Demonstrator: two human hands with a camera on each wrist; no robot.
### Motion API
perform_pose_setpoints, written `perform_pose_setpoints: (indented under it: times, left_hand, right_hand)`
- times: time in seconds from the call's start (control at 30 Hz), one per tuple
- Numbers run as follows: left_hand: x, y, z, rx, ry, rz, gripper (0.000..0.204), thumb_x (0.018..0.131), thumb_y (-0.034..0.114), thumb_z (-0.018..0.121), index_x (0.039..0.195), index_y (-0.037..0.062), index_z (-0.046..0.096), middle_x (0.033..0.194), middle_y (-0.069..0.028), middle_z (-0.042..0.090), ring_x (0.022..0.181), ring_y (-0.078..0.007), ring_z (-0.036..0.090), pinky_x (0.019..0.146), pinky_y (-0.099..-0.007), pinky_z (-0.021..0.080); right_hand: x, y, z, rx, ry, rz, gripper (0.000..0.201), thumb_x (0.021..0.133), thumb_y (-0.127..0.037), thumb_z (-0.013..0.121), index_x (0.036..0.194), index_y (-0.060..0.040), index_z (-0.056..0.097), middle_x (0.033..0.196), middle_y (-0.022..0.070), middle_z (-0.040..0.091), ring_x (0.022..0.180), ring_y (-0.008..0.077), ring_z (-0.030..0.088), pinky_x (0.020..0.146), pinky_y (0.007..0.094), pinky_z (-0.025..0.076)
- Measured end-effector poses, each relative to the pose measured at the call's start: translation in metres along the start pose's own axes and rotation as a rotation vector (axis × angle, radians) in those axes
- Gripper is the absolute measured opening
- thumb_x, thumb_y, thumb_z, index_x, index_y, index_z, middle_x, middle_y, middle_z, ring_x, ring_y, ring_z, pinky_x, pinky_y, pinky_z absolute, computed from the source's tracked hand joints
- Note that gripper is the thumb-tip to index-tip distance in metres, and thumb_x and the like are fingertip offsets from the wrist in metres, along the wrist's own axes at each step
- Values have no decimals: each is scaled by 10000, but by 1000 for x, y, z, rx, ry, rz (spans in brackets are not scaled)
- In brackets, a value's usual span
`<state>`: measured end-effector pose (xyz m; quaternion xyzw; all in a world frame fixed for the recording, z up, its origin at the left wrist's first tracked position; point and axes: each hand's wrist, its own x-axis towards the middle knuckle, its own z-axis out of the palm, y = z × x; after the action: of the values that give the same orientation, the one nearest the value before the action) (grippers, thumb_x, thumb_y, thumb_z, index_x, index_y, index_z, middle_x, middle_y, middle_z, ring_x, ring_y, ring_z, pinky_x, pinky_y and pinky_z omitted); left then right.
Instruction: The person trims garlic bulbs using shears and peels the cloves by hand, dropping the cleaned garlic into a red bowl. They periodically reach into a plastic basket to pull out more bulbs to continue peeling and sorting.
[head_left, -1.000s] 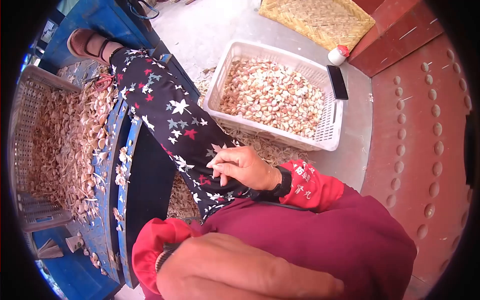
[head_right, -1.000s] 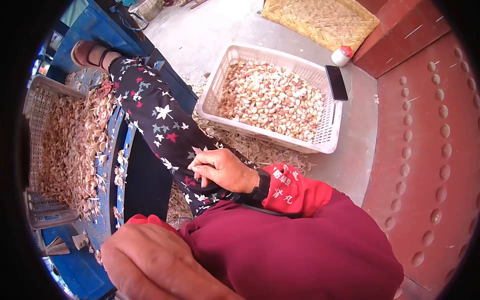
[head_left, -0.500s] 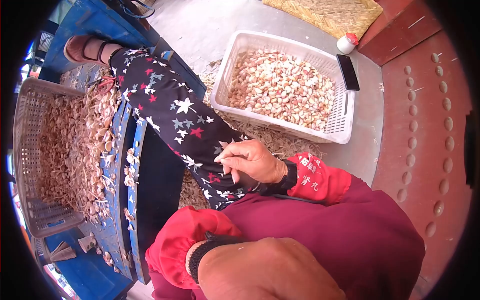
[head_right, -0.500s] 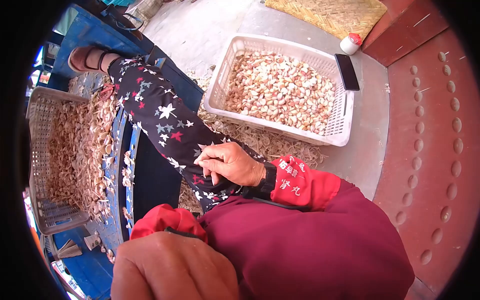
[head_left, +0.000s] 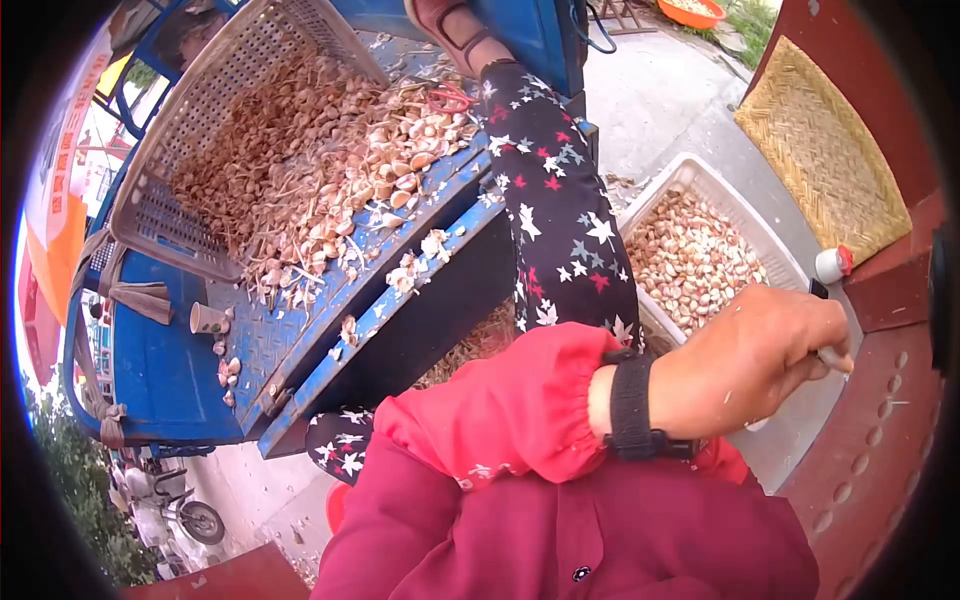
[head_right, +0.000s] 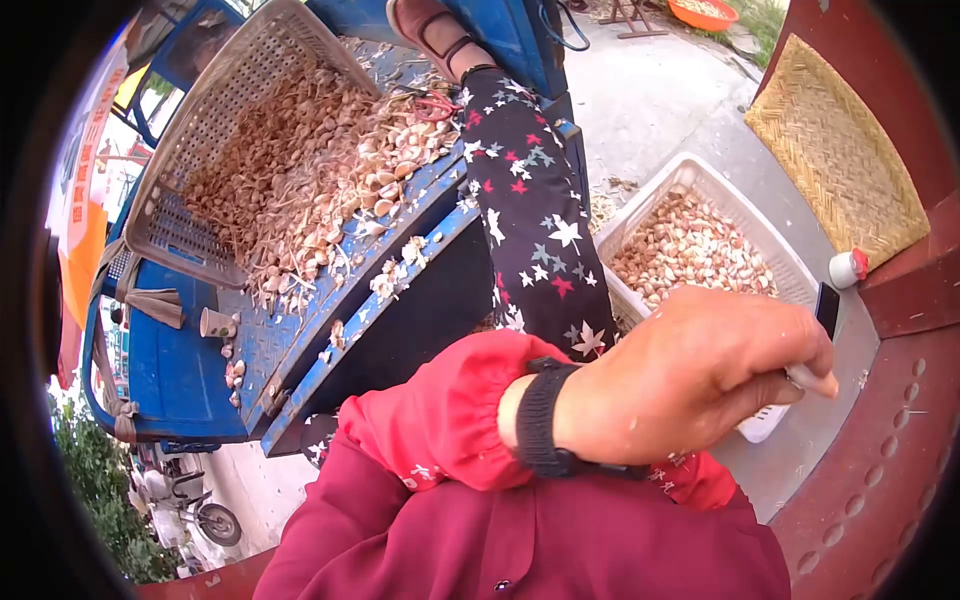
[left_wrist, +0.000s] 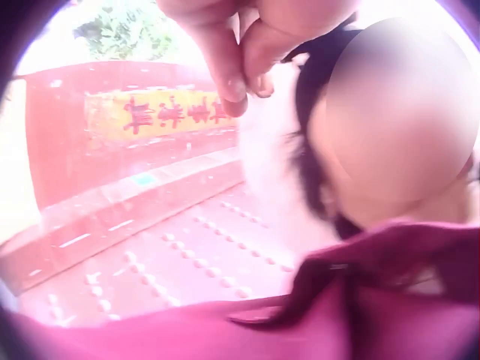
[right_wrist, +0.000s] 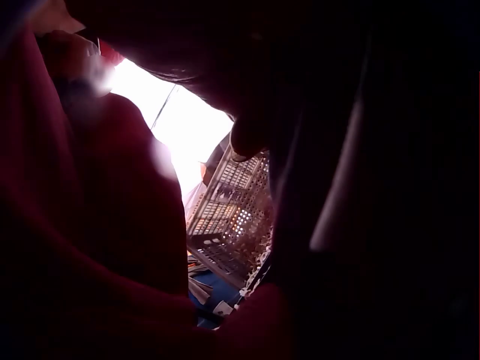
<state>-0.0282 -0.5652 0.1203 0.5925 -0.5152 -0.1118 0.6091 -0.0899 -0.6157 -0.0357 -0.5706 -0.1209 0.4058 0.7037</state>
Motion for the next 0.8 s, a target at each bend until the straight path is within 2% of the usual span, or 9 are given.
perform_pose_setpoints:
  times: [0.13,0.2,0.23,0.33,0.4,0.5,0.57,0.67,0.8]
  left_hand:
    - [-38,4,-24,489,515,-31,485,683,-54,586,1150,23,477,1184,-199,469,1087,-325,472,883,-328,408]
    - [-92,32,-59,410,511,-201,427,697,-69,584,1113,0,516,1155,-176,507,1079,-264,498,884,-303,405]
    - [-131,50,-77,370,498,-403,376,719,-61,586,1089,-23,535,1104,-140,550,1054,-210,513,887,-295,403]
    - [-247,112,-101,483,984,-757,269,787,-55,517,1051,-31,558,1020,-91,594,969,-154,551,860,-263,412]
    - [-298,176,-101,753,1155,-901,256,791,-53,490,1037,-35,558,970,-87,595,896,-133,554,794,-238,424]
    - [-333,261,-81,1088,1325,-986,222,846,18,495,1055,-35,549,994,-84,584,922,-131,541,826,-249,409]
    - [-336,285,-73,1331,1402,-975,216,854,24,484,1052,-31,553,1010,-77,578,932,-132,534,846,-256,400]
    - [-323,260,-75,1379,1326,-883,203,855,18,473,1033,-35,553,998,-77,576,916,-135,531,827,-249,404]
    - [-327,156,-106,415,1103,-924,167,806,3,521,958,-29,584,916,-90,577,827,-130,569,718,-223,445]
  right_hand:
    - [8,-11,16,-1145,89,-765,258,883,-159,436,1102,-46,511,1012,114,588,960,223,549,829,361,403]
    - [23,-66,11,-932,-298,-469,257,837,-157,500,1061,-33,522,982,147,575,909,281,566,760,363,450]
    - [26,-84,11,-962,-175,-570,112,770,-97,566,850,-18,562,739,135,568,706,320,567,607,362,455]
    - [74,-130,6,-998,-124,-807,91,752,-76,576,799,-2,551,716,135,556,693,301,564,599,351,448]
    - [120,-159,5,-1012,-138,-658,104,764,-59,569,828,23,567,714,134,565,643,250,573,582,319,438]
    - [195,-181,19,-1204,-167,-534,138,742,-96,581,828,9,556,725,152,560,673,282,568,621,356,437]
    - [251,-172,32,-1509,-149,-856,166,716,-95,563,860,-17,591,816,184,593,800,342,577,690,402,454]
    - [312,-140,48,-1732,-198,-570,187,711,-126,588,872,-32,576,862,167,563,863,341,559,734,423,450]
    - [311,-117,70,-1721,97,-598,199,697,-68,558,896,-79,569,952,139,541,894,333,558,758,426,444]
